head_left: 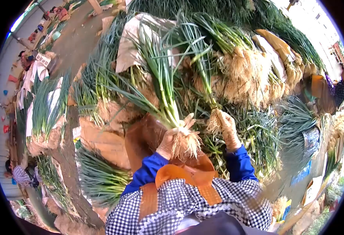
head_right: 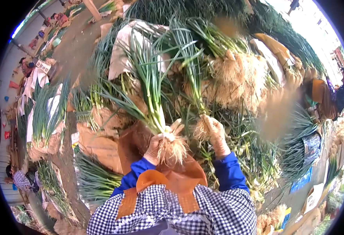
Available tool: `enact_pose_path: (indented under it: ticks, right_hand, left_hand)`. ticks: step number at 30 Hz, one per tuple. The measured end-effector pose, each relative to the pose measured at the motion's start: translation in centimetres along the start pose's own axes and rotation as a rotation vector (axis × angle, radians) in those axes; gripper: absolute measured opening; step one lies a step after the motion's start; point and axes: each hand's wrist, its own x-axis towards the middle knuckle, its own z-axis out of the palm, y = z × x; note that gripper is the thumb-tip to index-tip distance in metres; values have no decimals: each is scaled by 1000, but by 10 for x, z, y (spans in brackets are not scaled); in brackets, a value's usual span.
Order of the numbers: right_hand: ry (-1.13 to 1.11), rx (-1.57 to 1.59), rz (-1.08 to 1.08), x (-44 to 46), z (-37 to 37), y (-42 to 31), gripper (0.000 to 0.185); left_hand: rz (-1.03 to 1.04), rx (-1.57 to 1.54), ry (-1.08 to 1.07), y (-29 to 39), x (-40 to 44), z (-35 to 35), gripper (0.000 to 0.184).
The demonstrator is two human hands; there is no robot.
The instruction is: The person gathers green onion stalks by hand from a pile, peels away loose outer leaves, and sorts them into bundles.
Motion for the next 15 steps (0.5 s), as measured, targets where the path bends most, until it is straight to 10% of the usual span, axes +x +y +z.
enact_pose_path:
  ticks: [4, 7, 12, 15]
  right_hand:
    - [-161, -650, -431, -23, 10, 38, 24]
    - [-285, -1406, -154, -23, 13, 20, 28]
    - [13, -1342, -503, 31, 53, -12, 64]
    - [-170, -1500, -76, 51, 75, -10, 73]
  left_hand:
    - [-194, -101, 93, -28, -1, -46, 32]
    - [-349, -5, 204, -46, 4, -62, 25]
    - [-274, 108, 324, -57, 6, -58, 26]
    - [-187, 123, 351, -61, 9, -74, 25]
